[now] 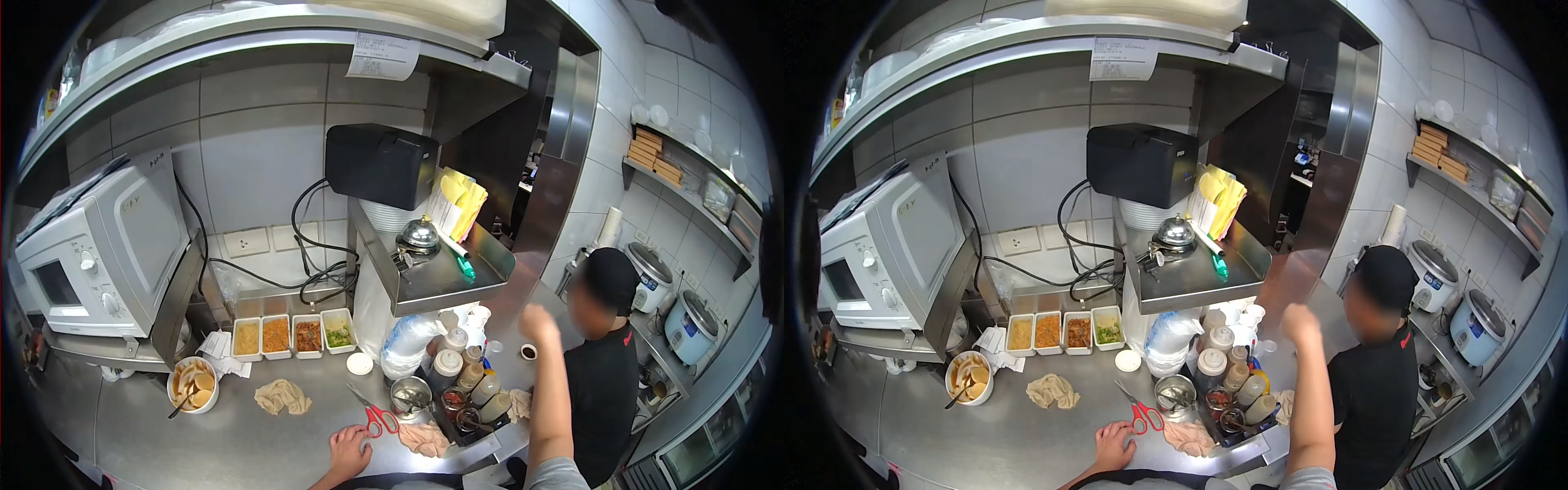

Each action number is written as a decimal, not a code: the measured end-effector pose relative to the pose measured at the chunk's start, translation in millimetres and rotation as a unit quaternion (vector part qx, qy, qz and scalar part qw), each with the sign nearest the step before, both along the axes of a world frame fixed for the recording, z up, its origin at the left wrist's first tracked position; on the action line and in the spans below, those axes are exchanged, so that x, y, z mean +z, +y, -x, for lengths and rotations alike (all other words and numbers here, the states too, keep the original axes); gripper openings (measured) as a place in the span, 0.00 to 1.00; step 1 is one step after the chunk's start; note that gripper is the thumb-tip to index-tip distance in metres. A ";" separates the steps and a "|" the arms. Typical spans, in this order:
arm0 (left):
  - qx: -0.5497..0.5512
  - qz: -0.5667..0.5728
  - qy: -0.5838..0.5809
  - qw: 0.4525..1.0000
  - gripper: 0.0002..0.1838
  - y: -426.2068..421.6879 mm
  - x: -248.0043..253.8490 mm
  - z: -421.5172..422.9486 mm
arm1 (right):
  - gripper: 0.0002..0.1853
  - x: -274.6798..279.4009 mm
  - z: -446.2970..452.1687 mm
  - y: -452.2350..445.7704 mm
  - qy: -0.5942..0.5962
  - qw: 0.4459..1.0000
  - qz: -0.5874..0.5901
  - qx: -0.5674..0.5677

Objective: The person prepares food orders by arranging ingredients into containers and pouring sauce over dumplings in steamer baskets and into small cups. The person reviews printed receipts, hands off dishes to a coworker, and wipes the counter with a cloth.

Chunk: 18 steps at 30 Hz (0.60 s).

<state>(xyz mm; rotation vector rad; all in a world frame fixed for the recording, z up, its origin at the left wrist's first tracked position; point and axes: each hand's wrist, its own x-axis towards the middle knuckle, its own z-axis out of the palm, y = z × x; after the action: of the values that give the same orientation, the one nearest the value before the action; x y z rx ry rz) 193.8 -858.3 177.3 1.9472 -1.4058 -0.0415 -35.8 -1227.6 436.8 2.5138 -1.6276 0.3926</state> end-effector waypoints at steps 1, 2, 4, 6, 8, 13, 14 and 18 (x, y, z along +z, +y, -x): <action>0.001 -0.001 0.001 1.000 0.15 0.2 0.1 -0.1 | 0.10 41.1 -2.1 34.1 -0.005 1.000 0.022 -0.004; 0.000 0.001 0.000 1.000 0.15 0.4 0.8 -0.1 | 0.08 77.6 -5.5 72.1 -0.040 0.998 0.038 0.040; -0.006 0.003 -0.001 1.000 0.15 1.5 2.5 0.2 | 0.07 138.3 -26.8 153.0 -0.127 0.972 0.097 0.170; -0.006 0.007 -0.002 1.000 0.15 1.1 1.2 0.3 | 0.08 149.1 -60.3 166.0 -0.195 0.922 0.112 0.314; -0.005 0.012 0.000 1.000 0.15 1.2 -2.3 0.2 | 0.14 149.8 -106.9 168.0 -0.172 0.924 0.097 0.326; -0.004 0.018 0.007 1.000 0.16 1.4 -7.9 -1.4 | 0.19 124.5 -189.8 144.6 -0.058 0.959 0.111 0.253; -0.007 0.020 0.009 1.000 0.16 0.9 -8.4 -2.1 | 0.16 123.5 -195.8 143.2 -0.061 0.951 0.116 0.278; -0.010 0.021 0.012 1.000 0.16 3.0 -9.0 -3.6 | 0.08 125.0 -210.9 132.4 -0.101 0.908 0.110 0.391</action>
<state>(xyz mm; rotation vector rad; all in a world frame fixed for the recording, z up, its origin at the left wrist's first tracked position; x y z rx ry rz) 197.4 -855.3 168.3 1.8916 -1.4008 -0.0438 175.1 -1095.2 561.9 2.8934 -0.4746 0.8723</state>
